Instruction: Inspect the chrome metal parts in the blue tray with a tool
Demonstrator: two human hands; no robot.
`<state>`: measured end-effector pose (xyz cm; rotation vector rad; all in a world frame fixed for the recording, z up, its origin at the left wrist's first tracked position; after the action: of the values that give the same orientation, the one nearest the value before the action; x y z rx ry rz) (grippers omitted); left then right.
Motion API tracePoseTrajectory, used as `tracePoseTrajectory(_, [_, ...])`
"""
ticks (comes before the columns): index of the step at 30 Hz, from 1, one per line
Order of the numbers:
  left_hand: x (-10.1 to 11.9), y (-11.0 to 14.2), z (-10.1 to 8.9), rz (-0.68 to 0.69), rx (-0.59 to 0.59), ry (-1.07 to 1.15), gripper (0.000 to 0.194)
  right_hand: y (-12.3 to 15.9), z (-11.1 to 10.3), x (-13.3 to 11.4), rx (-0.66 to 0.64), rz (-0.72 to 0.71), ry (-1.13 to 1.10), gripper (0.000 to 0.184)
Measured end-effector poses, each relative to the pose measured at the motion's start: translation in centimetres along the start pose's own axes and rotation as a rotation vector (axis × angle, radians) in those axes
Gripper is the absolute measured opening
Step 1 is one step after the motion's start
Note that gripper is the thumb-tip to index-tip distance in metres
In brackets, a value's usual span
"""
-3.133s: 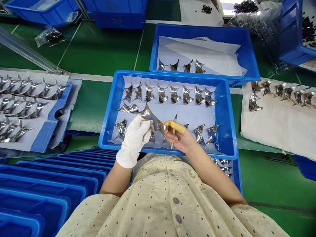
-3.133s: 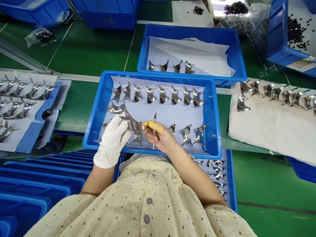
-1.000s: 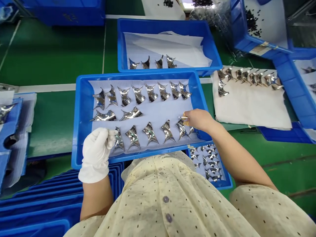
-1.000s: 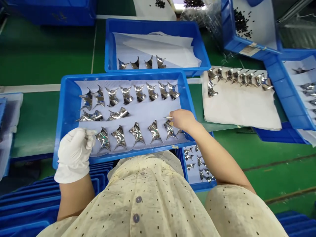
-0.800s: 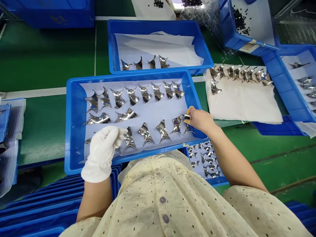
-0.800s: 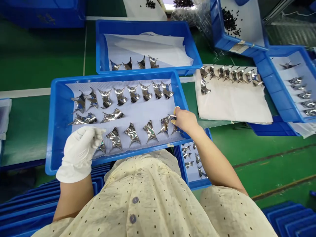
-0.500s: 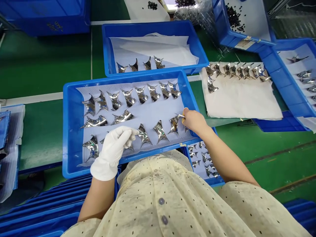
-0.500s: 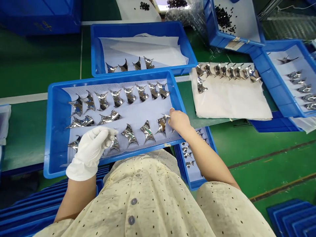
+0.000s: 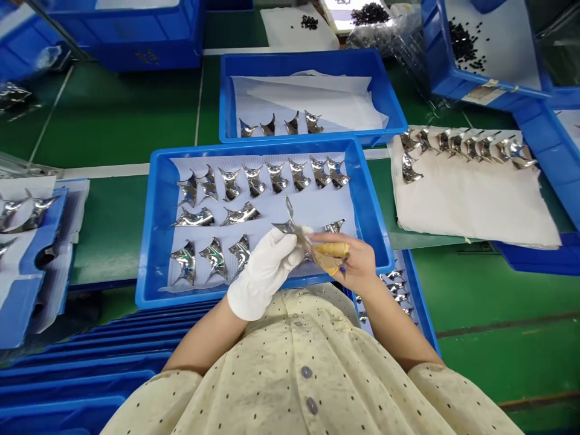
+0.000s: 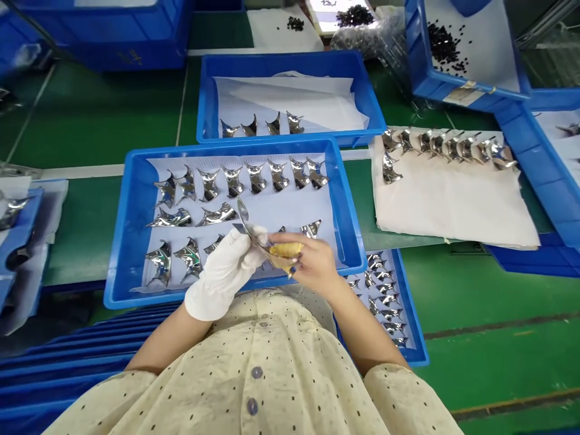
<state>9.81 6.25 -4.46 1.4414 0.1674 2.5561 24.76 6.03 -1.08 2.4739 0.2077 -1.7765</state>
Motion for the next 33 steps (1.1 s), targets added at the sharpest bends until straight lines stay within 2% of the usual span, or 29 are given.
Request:
tracePoseTrajectory(3, [1.1,0.1,-1.9,0.077,0.123,-0.108,0.037,-0.7,-0.8,2.1,0.082,0.189,-0.131,0.02])
tracePoseTrajectory(6, [3.3,0.4,-3.6,0.237,0.191,-0.419,0.029,-0.8,-0.4,3.5,0.079,0.317,-0.25,0.028])
tracePoseTrajectory(10, [6.5,1.3,-2.7,0.511,0.141,-0.839,0.019,-1.1,2.0,3.1,0.018,0.332,-0.297,0.032])
tracePoseTrajectory(13, [7.1,1.9,-2.0,0.583,0.1,-1.004,0.015,-1.8,3.6,3.3,0.019,0.361,-0.35,0.03])
tracePoseTrajectory(17, [7.4,2.6,-1.6,0.661,0.056,-1.134,0.017,-2.7,5.4,3.4,-0.064,0.331,-0.414,0.028])
tracePoseTrajectory(21, [7.9,2.9,-1.7,0.747,0.033,-1.142,0.023,-2.8,5.6,3.1,-0.058,0.264,-0.417,0.027])
tracePoseTrajectory(23, [8.0,2.6,-2.0,0.742,0.023,-1.099,0.029,-2.5,5.6,2.6,-0.04,0.209,-0.397,0.026])
tracePoseTrajectory(28, [5.5,1.5,-3.5,0.513,-0.092,-0.799,0.038,-1.7,6.5,0.4,-0.074,0.065,-0.328,0.024])
tracePoseTrajectory(30, [4.5,1.5,-4.7,0.458,-0.07,-0.721,0.037,-1.6,6.6,0.2,-0.078,0.068,-0.32,0.024])
tracePoseTrajectory(33, [3.7,1.8,-6.6,0.456,-0.011,-0.748,0.037,-1.5,6.1,0.7,-0.038,0.143,-0.385,0.027])
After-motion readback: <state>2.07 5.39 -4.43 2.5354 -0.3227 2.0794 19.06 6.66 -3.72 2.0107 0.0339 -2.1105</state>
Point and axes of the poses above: each hand's wrist, its own y-axis away from the middle knuckle, its own z-axis out of the palm, x = y × z, the point moved 9 cm from there along -y, towards the middle knuckle, and after that the axes turned 13 degrees about z, right-handed, at the moved point
